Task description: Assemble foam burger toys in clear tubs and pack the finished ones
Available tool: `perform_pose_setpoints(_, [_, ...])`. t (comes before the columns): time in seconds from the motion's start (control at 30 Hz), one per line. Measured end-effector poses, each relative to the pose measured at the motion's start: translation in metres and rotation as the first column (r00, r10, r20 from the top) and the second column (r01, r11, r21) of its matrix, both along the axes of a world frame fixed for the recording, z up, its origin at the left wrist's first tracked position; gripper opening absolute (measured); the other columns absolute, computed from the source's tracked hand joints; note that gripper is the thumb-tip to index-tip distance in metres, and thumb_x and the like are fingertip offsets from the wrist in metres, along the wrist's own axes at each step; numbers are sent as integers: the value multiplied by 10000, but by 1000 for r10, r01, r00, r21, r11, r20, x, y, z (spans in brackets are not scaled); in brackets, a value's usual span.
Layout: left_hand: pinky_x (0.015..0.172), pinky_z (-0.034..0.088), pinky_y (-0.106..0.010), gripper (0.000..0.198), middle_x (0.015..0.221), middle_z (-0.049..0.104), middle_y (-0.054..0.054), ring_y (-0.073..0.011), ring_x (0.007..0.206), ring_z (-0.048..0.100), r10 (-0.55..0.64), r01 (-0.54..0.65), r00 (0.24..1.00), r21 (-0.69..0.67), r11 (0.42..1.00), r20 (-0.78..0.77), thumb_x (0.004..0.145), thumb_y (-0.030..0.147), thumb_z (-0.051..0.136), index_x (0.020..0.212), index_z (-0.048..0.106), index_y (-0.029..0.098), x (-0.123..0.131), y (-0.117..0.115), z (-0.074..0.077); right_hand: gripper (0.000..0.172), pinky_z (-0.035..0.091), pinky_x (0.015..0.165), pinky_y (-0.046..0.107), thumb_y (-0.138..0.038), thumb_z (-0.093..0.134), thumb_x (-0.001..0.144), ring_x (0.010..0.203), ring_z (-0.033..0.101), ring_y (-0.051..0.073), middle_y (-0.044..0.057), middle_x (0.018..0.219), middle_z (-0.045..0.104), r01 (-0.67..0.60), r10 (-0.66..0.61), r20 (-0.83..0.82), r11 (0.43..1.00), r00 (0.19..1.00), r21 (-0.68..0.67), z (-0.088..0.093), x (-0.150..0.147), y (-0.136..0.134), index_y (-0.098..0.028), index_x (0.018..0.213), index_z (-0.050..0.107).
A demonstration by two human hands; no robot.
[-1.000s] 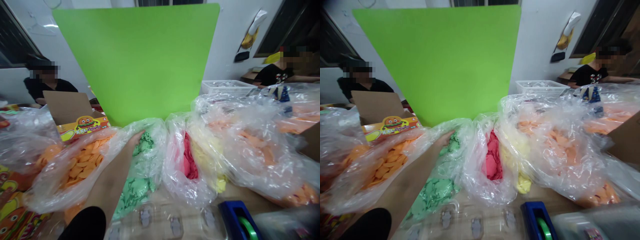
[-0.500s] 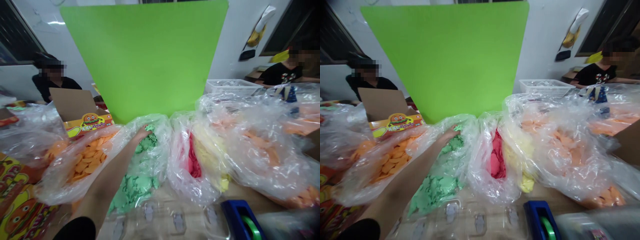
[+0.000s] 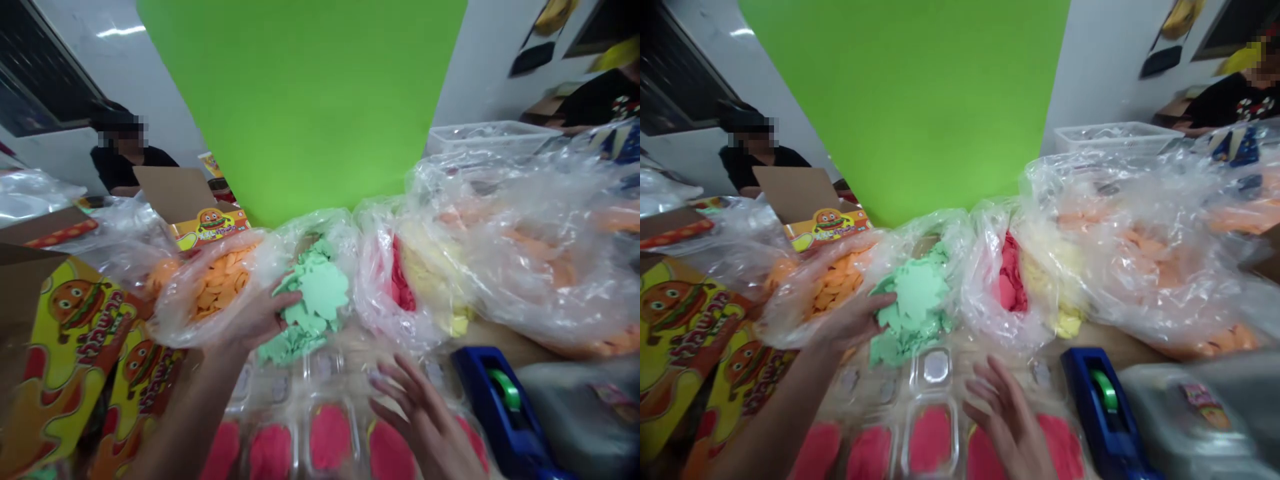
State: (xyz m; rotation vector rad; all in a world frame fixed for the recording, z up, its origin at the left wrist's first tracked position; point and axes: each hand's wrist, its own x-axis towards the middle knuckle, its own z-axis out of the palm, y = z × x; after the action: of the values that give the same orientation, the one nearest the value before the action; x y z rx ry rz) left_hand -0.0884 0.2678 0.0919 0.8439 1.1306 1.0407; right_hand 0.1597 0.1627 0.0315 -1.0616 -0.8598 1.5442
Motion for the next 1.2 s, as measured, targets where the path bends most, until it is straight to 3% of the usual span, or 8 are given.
perform_pose_setpoints(0.07, [700,530,-316,563,1012,634,-49,-198,798,641,-66,67,997,-37,997,26,609,230,721,1129,506,237,20,-36,-3,572,452,849,472,-591,584,681,1111,510,275,51,1246,538,-164,103,-444,981,890,-103,3,-27,11,-364,1197,490])
perform_pose_setpoints(0.13, [792,500,-328,568,1076,613,-45,-219,924,610,-149,152,979,10,988,-136,650,219,695,1174,480,257,36,-71,-8,560,416,896,465,-602,573,681,1125,498,269,73,1226,562,-329,173,-650,936,740,-125,6,-42,13,-293,1148,559])
perform_pose_setpoints(0.27, [988,356,-385,661,1288,466,-66,-243,1175,439,-78,196,838,164,967,-540,713,235,649,1299,347,282,52,-126,-19,556,385,937,450,-647,539,667,1081,539,259,76,1079,659,-400,144,-777,904,613,-149,4,-48,-9,-244,1037,642])
perform_pose_setpoints(0.4, [1021,306,-397,571,1299,458,-65,-250,1216,390,-98,240,801,167,956,-590,733,286,637,1263,424,286,49,-155,-26,340,382,954,395,-467,646,698,1000,599,223,31,964,709,-375,68,-780,900,622,-221,-8,-48,-35,-248,956,674])
perform_pose_setpoints(0.57, [928,411,-321,326,1181,589,-34,-204,1099,524,-139,151,962,37,988,-235,844,339,480,1153,556,269,38,-164,-26,270,392,946,386,-350,686,692,948,630,218,35,907,725,-405,20,-746,850,665,-338,-15,-48,-47,-202,918,686])
perform_pose_setpoints(0.7, [910,418,-292,367,1151,614,-15,-203,1077,538,-106,105,961,-17,994,-255,738,260,640,1103,598,268,34,-166,-30,248,390,947,394,-333,685,695,952,631,221,38,877,730,-451,36,-758,821,652,-349,-17,-43,-49,-200,904,690])
perform_pose_setpoints(1.0, [747,500,-318,279,925,689,-75,-214,851,639,286,-210,931,-307,928,227,769,370,575,930,638,151,32,-159,-48,282,386,939,441,-420,652,699,957,628,244,46,872,729,-486,61,-744,792,666,-370,-27,-38,-56,-222,896,689])
perform_pose_setpoints(1.2, [677,493,-283,356,883,668,-38,-177,761,627,442,-453,889,-81,888,-123,715,335,628,1032,585,179,-15,-162,-64,257,429,904,439,-392,691,662,849,667,238,17,817,740,-315,-74,-621,812,780,-492,-33,-24,-55,-262,883,692])
